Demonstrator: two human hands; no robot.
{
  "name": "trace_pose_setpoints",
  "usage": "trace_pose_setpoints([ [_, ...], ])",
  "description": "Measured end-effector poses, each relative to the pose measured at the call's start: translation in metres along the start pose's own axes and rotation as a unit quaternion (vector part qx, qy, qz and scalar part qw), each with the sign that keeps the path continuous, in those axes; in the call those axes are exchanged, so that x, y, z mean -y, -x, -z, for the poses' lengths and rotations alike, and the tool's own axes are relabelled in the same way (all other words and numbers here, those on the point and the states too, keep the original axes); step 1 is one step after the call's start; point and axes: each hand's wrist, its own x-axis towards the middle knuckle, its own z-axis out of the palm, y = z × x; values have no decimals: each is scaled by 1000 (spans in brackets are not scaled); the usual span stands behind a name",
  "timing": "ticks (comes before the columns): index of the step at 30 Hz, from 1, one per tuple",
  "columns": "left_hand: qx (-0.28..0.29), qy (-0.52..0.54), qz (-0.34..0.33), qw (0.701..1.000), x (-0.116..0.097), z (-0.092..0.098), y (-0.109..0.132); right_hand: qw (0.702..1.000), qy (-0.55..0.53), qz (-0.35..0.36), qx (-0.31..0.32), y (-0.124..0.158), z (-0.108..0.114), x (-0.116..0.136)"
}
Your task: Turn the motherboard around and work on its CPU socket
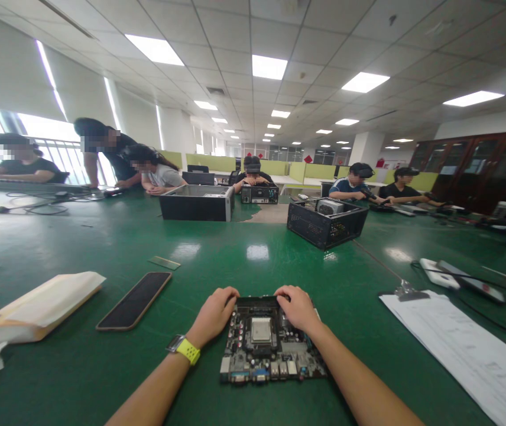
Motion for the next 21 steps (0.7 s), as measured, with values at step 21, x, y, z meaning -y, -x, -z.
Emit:
trace_pose_setpoints([
  [21, 9, -1, 9, 1000, -1, 0, 0, 1000, 3, 4, 0, -1, -1, -1],
])
